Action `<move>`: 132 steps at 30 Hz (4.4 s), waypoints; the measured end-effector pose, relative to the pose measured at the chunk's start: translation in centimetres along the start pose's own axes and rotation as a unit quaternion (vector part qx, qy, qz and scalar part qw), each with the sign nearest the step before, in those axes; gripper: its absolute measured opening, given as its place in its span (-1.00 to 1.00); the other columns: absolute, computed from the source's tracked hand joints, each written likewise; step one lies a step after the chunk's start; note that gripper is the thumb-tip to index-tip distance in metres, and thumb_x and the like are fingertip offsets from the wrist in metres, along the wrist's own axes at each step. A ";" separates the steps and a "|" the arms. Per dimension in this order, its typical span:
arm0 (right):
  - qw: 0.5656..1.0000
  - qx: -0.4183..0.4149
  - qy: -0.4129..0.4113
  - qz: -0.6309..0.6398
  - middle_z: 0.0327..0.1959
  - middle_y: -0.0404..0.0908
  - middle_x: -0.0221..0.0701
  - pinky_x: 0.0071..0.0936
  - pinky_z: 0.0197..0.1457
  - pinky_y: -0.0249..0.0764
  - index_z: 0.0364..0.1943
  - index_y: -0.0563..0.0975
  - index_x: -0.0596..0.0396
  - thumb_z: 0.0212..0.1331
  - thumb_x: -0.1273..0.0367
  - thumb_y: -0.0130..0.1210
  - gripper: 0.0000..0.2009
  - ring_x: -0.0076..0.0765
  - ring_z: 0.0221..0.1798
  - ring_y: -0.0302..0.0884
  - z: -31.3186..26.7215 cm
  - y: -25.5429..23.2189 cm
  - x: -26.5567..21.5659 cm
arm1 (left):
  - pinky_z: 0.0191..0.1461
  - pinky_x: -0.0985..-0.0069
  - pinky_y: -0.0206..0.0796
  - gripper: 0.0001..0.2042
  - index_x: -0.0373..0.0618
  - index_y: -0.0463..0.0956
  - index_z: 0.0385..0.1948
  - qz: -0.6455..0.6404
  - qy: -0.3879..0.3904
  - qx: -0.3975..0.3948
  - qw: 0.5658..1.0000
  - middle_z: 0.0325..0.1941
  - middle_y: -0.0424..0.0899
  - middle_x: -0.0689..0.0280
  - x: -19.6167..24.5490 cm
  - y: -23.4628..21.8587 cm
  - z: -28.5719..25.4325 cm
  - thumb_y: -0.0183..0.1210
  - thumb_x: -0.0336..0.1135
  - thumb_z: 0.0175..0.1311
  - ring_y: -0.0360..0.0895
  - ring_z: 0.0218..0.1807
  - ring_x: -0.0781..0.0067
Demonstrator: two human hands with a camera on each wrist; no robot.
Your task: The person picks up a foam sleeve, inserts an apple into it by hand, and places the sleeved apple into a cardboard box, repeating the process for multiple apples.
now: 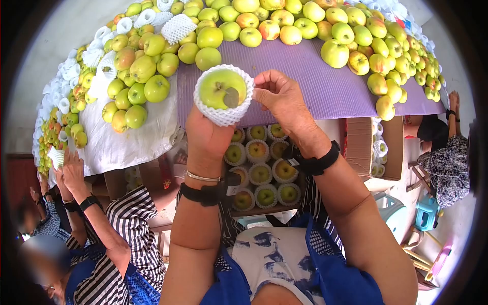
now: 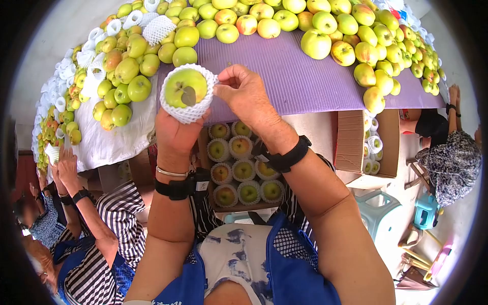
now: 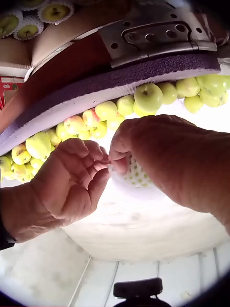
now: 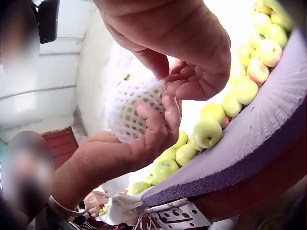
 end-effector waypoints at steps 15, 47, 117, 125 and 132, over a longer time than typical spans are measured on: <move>0.998 -0.002 0.043 0.045 -0.57 0.45 -0.54 -0.71 -0.53 0.27 -0.39 0.48 0.13 0.14 0.40 0.03 -0.91 -0.68 -0.57 0.34 0.0 -0.2 0.2 | 0.35 0.05 -0.09 -0.48 -0.33 0.08 0.20 0.014 0.013 -0.062 0.998 0.32 0.11 0.02 0.5 1.8 -0.3 -0.25 -0.12 0.33 0.06 0.35 0.04; 0.859 -0.135 -0.329 -0.368 0.21 0.12 -0.04 -0.15 0.29 0.14 0.21 0.21 -0.07 -0.43 0.24 0.40 -0.09 0.05 0.26 0.10 -3.2 5.0 -4.6 | 0.23 0.29 0.20 -0.50 -0.35 0.23 0.07 0.136 -0.074 0.018 0.988 0.07 0.41 0.10 -2.2 0.3 -1.1 -0.40 -0.05 0.41 0.38 0.12 0.21; 0.604 -0.313 0.175 -0.711 -0.01 0.47 -0.20 -0.26 0.17 0.22 0.08 0.35 -0.03 -0.16 0.14 0.18 -0.39 -0.08 0.11 0.36 -4.6 -4.3 25.0 | -0.31 0.38 0.30 -0.72 -0.27 0.52 -0.41 0.823 -0.008 -0.071 0.564 -0.53 0.53 0.08 1.4 -3.3 -5.3 0.12 -0.18 0.04 0.48 -0.42 0.19; 0.635 -0.334 0.198 -0.668 0.10 0.37 -0.16 -0.32 0.23 0.22 0.13 0.29 0.10 0.06 0.12 0.09 -0.43 -0.09 0.20 0.27 -4.8 -3.9 24.6 | -0.35 0.40 0.29 -0.73 -0.26 0.52 -0.40 0.822 0.003 -0.081 0.564 -0.56 0.52 0.12 1.0 -2.9 -5.2 0.13 -0.19 0.05 0.47 -0.46 0.23; 0.638 -0.394 0.159 -0.642 0.09 0.40 -0.15 -0.29 0.20 0.24 0.13 0.30 0.04 0.24 0.15 -0.15 -0.58 -0.07 0.14 0.34 -3.2 -4.7 27.0 | -0.35 0.41 0.29 -0.73 -0.26 0.52 -0.39 0.822 0.008 -0.071 0.565 -0.56 0.52 0.13 1.3 -2.7 -5.3 0.12 -0.19 0.05 0.46 -0.47 0.25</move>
Point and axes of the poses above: each hand's wrist, its own z-axis towards the middle knuckle, its own y-axis out of the palm, x = y × z, the point moved 10 cm from there along z, towards the middle knuckle
